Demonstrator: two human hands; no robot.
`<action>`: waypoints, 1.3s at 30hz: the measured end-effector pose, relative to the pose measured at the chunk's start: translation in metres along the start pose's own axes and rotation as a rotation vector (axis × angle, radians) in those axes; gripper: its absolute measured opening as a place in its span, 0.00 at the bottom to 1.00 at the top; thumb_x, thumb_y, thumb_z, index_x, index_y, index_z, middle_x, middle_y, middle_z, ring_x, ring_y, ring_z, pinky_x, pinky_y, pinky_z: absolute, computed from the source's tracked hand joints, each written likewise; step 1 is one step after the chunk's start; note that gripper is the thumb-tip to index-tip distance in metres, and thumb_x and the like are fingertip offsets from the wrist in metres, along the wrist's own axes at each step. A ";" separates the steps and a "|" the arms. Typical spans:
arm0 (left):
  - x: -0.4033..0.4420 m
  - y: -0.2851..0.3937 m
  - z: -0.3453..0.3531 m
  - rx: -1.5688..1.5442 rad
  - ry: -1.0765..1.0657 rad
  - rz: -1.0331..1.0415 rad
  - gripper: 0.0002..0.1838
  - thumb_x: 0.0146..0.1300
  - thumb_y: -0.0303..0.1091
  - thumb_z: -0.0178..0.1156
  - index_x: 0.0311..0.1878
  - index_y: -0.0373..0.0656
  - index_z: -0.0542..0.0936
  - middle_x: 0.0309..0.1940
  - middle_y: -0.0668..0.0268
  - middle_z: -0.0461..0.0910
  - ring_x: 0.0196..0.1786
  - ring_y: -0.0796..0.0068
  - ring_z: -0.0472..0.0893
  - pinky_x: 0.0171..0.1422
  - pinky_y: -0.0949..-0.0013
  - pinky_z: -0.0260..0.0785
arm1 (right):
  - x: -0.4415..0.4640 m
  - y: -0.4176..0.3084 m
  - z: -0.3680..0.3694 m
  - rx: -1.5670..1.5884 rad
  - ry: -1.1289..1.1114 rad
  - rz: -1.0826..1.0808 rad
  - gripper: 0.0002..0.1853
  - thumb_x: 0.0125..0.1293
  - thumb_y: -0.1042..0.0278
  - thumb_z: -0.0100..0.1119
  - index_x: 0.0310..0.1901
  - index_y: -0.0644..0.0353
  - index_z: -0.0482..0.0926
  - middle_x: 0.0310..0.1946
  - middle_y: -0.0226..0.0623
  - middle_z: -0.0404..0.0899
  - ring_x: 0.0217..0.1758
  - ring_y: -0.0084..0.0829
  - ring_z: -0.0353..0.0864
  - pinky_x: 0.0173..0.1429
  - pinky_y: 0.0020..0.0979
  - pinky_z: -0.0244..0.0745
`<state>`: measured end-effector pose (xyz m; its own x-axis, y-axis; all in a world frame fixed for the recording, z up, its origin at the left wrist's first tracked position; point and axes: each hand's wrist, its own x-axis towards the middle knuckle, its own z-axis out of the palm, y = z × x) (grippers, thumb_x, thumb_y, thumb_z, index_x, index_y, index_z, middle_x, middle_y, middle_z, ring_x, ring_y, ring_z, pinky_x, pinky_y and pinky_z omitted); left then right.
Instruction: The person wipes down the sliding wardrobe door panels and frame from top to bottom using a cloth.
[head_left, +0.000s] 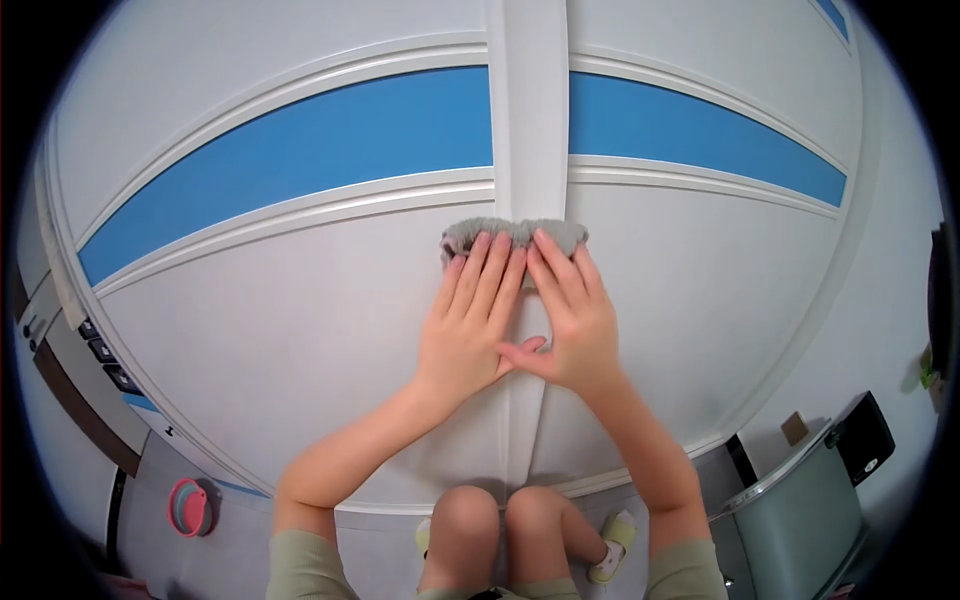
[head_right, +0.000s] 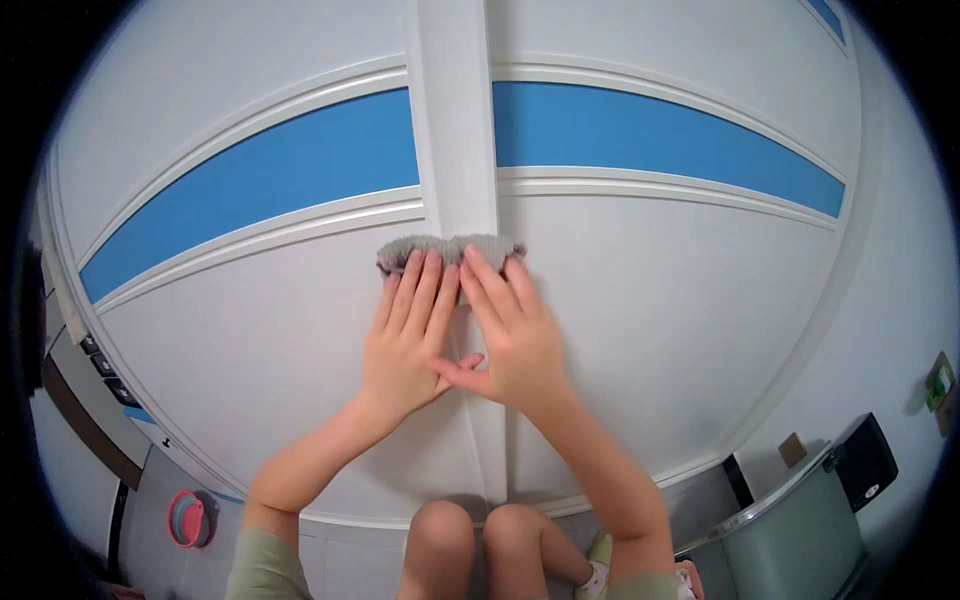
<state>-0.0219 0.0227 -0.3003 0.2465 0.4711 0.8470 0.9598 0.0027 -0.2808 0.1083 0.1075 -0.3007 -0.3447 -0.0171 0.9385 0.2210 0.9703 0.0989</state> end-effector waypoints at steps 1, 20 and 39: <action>0.007 -0.002 -0.004 0.011 0.020 -0.003 0.38 0.56 0.51 0.53 0.66 0.35 0.62 0.66 0.50 0.59 0.70 0.53 0.57 0.71 0.53 0.48 | 0.006 0.001 -0.002 -0.020 0.008 -0.013 0.40 0.47 0.47 0.64 0.59 0.66 0.68 0.64 0.39 0.62 0.63 0.51 0.61 0.62 0.42 0.64; 0.030 -0.014 0.008 0.038 0.168 -0.017 0.37 0.52 0.42 0.53 0.66 0.38 0.61 0.68 0.53 0.57 0.71 0.57 0.56 0.71 0.55 0.49 | 0.033 0.004 -0.001 -0.082 0.050 -0.047 0.42 0.45 0.47 0.66 0.59 0.65 0.67 0.64 0.42 0.60 0.65 0.50 0.57 0.65 0.42 0.60; -0.007 0.006 0.014 -0.036 0.042 -0.011 0.42 0.47 0.43 0.57 0.68 0.37 0.58 0.68 0.50 0.54 0.71 0.53 0.53 0.72 0.51 0.46 | -0.001 0.013 -0.001 -0.136 0.076 -0.113 0.21 0.51 0.70 0.58 0.50 0.58 0.74 0.53 0.33 0.68 0.53 0.42 0.65 0.54 0.35 0.70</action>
<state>-0.0198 0.0314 -0.3139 0.2410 0.4335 0.8683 0.9664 -0.0249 -0.2558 0.1127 0.1195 -0.3000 -0.3052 -0.1472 0.9408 0.3078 0.9197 0.2438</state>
